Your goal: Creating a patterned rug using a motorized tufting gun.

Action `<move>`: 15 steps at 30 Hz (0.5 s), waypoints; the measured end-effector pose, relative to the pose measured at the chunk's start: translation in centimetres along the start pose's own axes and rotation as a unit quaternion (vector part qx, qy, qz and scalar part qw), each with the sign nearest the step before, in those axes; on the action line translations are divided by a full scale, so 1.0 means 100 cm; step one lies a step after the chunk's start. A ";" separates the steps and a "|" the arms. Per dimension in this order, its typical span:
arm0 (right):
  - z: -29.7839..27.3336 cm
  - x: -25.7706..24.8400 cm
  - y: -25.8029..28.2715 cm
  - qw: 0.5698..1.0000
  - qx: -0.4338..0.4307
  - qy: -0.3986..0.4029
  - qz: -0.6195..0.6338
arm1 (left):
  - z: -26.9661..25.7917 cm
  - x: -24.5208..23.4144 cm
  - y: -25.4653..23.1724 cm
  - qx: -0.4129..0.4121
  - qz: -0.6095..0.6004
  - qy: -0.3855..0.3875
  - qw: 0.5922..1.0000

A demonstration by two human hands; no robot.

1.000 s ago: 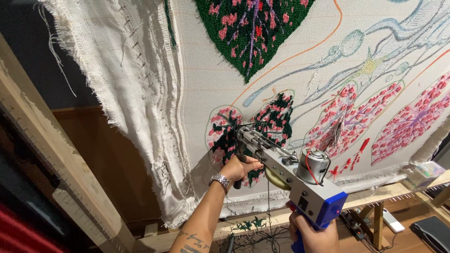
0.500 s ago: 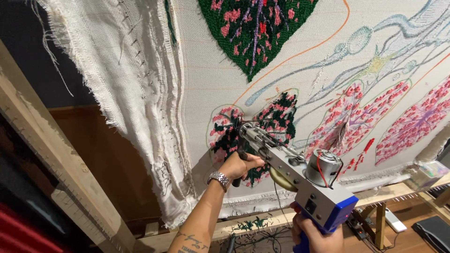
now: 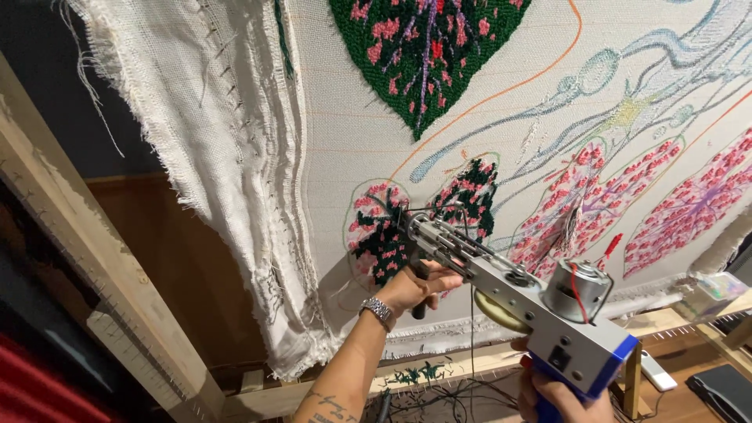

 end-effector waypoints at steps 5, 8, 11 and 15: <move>-0.016 -0.026 0.015 0.996 -0.002 -0.085 -0.002 | 0.005 0.025 -0.003 0.042 -0.081 0.073 0.993; -0.021 -0.041 0.011 0.999 -0.024 -0.011 0.031 | 0.006 0.033 -0.003 0.049 -0.087 0.093 0.991; -0.031 -0.041 0.027 0.994 -0.091 -0.056 0.004 | 0.005 0.039 -0.006 0.038 -0.057 0.089 0.994; -0.037 -0.058 0.031 0.990 -0.097 -0.103 0.013 | -0.008 0.046 -0.016 0.028 -0.010 0.085 0.996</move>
Point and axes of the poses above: each hand's wrist, its own z-axis towards the middle knuckle, its own x-axis out of the palm, y = z × x, the point moved 7 cm from there along z, towards the middle knuckle, and after that the axes turned 2 degrees about z, right-handed, at the moved point
